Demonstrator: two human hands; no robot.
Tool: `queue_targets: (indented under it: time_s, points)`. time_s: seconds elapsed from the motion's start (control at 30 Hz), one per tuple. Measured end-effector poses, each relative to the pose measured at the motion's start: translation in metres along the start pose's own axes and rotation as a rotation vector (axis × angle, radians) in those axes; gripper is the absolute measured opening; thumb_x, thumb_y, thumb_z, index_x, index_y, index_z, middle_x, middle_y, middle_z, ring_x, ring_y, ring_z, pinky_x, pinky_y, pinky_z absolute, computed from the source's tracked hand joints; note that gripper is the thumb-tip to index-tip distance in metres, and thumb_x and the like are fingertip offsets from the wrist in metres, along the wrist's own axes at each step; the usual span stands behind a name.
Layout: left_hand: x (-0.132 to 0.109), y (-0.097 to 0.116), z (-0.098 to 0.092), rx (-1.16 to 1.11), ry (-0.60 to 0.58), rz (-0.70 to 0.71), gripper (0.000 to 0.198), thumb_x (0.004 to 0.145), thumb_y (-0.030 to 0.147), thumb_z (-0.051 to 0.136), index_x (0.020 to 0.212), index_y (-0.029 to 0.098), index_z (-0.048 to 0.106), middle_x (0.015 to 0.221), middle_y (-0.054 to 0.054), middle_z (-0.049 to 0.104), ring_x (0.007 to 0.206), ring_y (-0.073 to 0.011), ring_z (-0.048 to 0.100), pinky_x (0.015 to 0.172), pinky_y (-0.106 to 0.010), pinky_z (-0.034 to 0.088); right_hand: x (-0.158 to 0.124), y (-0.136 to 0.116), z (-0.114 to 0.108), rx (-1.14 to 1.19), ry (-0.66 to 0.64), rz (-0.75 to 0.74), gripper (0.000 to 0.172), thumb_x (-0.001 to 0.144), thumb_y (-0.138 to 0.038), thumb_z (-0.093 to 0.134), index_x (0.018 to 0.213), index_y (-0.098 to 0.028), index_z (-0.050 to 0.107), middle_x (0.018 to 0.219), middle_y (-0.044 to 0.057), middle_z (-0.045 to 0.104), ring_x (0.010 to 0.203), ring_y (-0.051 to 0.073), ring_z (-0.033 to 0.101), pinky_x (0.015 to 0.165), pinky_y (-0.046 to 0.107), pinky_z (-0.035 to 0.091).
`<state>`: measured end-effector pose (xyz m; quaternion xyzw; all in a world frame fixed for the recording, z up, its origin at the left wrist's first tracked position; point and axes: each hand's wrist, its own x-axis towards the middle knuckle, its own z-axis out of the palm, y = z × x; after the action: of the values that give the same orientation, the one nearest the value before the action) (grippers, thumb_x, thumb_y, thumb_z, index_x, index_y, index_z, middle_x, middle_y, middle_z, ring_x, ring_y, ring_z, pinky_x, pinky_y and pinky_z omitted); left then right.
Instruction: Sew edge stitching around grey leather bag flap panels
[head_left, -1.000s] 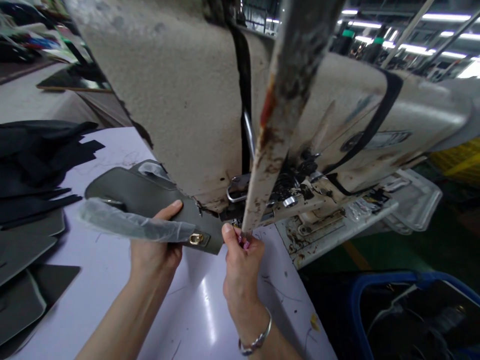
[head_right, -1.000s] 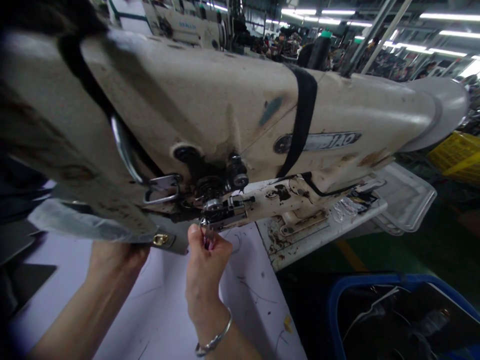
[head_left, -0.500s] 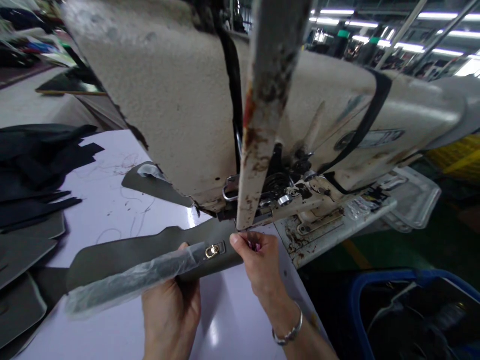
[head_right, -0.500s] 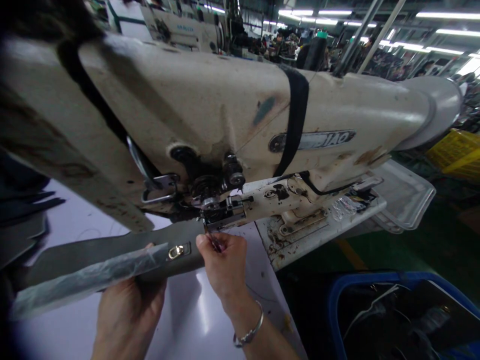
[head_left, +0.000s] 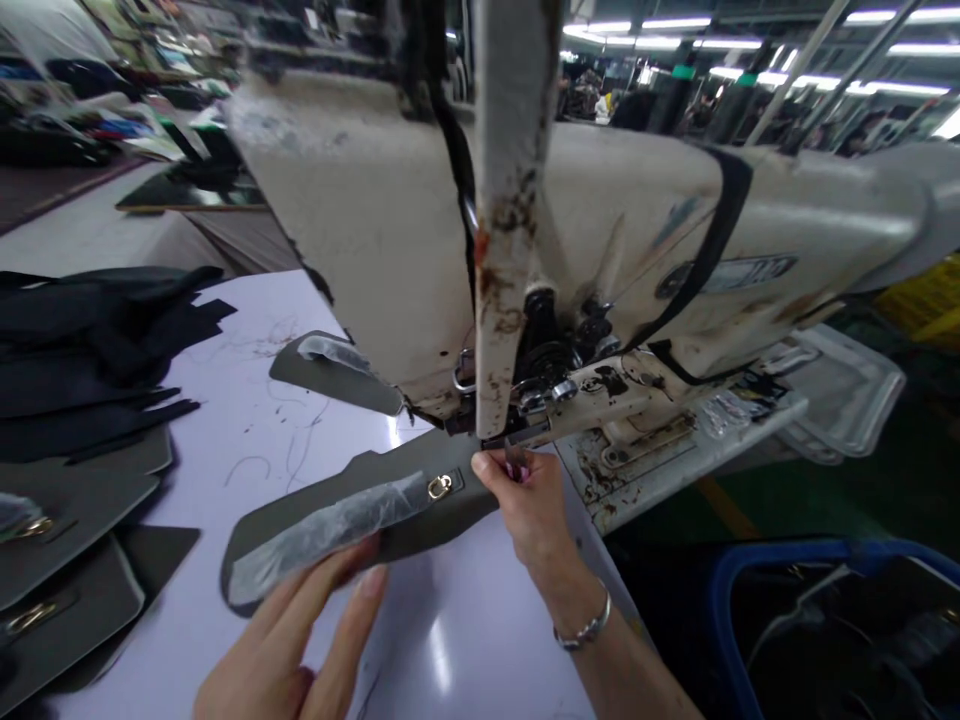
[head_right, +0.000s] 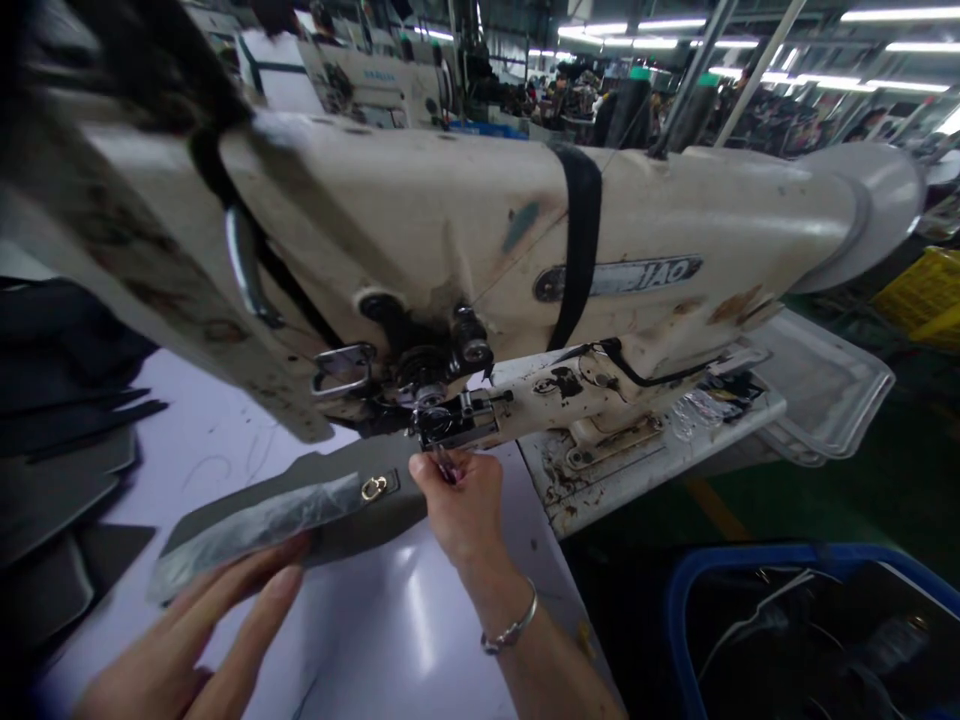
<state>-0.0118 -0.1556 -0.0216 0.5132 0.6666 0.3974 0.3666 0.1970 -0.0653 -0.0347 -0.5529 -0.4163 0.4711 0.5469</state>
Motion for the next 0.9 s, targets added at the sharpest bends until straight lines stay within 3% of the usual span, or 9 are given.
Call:
queue_targets:
  time_s: [0.03,0.1,0.13,0.2,0.27,0.37,0.5,0.63,0.9]
  points:
    - [0.008,0.006,0.006,0.209,0.067,0.164,0.051,0.075,0.051,0.077,0.123,0.033,0.073,0.134,-0.007,0.068,0.119,-0.0363,0.063,0.091,-0.043,0.06,0.0,0.0,0.0,0.01,0.0,0.005,0.024,0.081,-0.031,0.071,0.063,-0.016,0.07,0.056,-0.006,0.041,0.056,0.01,0.031,0.056,0.025,0.026]
    - [0.029,0.017,0.02,0.541,0.116,0.441,0.059,0.087,0.053,0.063,0.141,0.029,0.06,0.153,-0.009,0.053,0.141,-0.0391,0.046,0.117,-0.056,0.04,0.0,0.0,0.001,0.046,0.009,0.024,0.021,0.08,-0.031,0.072,0.064,-0.016,0.071,0.055,-0.005,0.043,0.056,0.011,0.033,0.056,0.025,0.027]
    - [0.04,0.022,0.027,0.617,0.109,0.537,0.062,0.091,0.052,0.059,0.148,0.027,0.052,0.159,-0.01,0.045,0.146,-0.0379,0.04,0.122,-0.057,0.032,0.0,0.0,0.002,0.071,0.012,0.034,0.02,0.079,-0.031,0.073,0.065,-0.016,0.072,0.056,-0.005,0.045,0.056,0.011,0.034,0.056,0.026,0.028]
    - [0.063,0.032,0.036,0.702,0.038,0.636,0.066,0.095,0.054,0.054,0.155,0.028,0.043,0.156,-0.011,0.047,0.141,-0.0334,0.046,0.12,-0.053,0.035,0.0,0.0,0.002,0.128,0.011,0.048,0.018,0.077,-0.031,0.075,0.066,-0.016,0.072,0.057,-0.004,0.049,0.057,0.011,0.036,0.056,0.026,0.031]
    - [0.079,0.043,0.038,0.768,-0.057,0.657,0.064,0.095,0.059,0.052,0.151,0.029,0.048,0.141,-0.011,0.059,0.124,-0.0304,0.058,0.108,-0.049,0.045,0.001,-0.001,0.002,0.17,0.006,0.061,0.018,0.076,-0.03,0.076,0.066,-0.016,0.072,0.058,-0.004,0.051,0.057,0.012,0.038,0.057,0.026,0.032]
    - [0.09,0.059,0.035,0.882,-0.097,0.642,0.059,0.093,0.065,0.05,0.136,0.029,0.066,0.121,-0.012,0.066,0.11,-0.0323,0.06,0.095,-0.051,0.048,0.001,-0.003,0.003,0.204,0.003,0.086,0.017,0.076,-0.03,0.076,0.066,-0.016,0.072,0.06,-0.003,0.055,0.059,0.012,0.042,0.059,0.026,0.036]
    - [0.091,0.071,0.035,0.944,-0.066,0.653,0.054,0.092,0.066,0.05,0.127,0.031,0.073,0.123,-0.013,0.066,0.114,-0.0367,0.055,0.095,-0.055,0.043,0.004,-0.005,0.005,0.267,-0.005,0.084,0.015,0.075,-0.028,0.077,0.068,-0.016,0.072,0.069,0.0,0.063,0.065,0.014,0.049,0.064,0.027,0.041]
    - [0.097,0.069,0.037,0.917,-0.049,0.668,0.052,0.093,0.064,0.049,0.12,0.03,0.076,0.125,-0.014,0.065,0.111,-0.0368,0.054,0.097,-0.057,0.04,0.006,-0.005,0.006,0.254,0.004,0.103,0.02,0.074,-0.03,0.078,0.064,-0.016,0.068,0.064,-0.001,0.057,0.062,0.013,0.046,0.062,0.026,0.04]
    - [0.111,0.073,0.032,0.83,-0.121,0.627,0.051,0.091,0.067,0.044,0.09,0.028,0.077,0.096,-0.01,0.063,0.099,-0.032,0.053,0.094,-0.051,0.039,0.007,0.001,0.002,0.208,-0.021,0.115,0.031,0.075,-0.037,0.078,0.059,-0.018,0.059,0.057,-0.005,0.045,0.054,0.009,0.033,0.053,0.025,0.03]
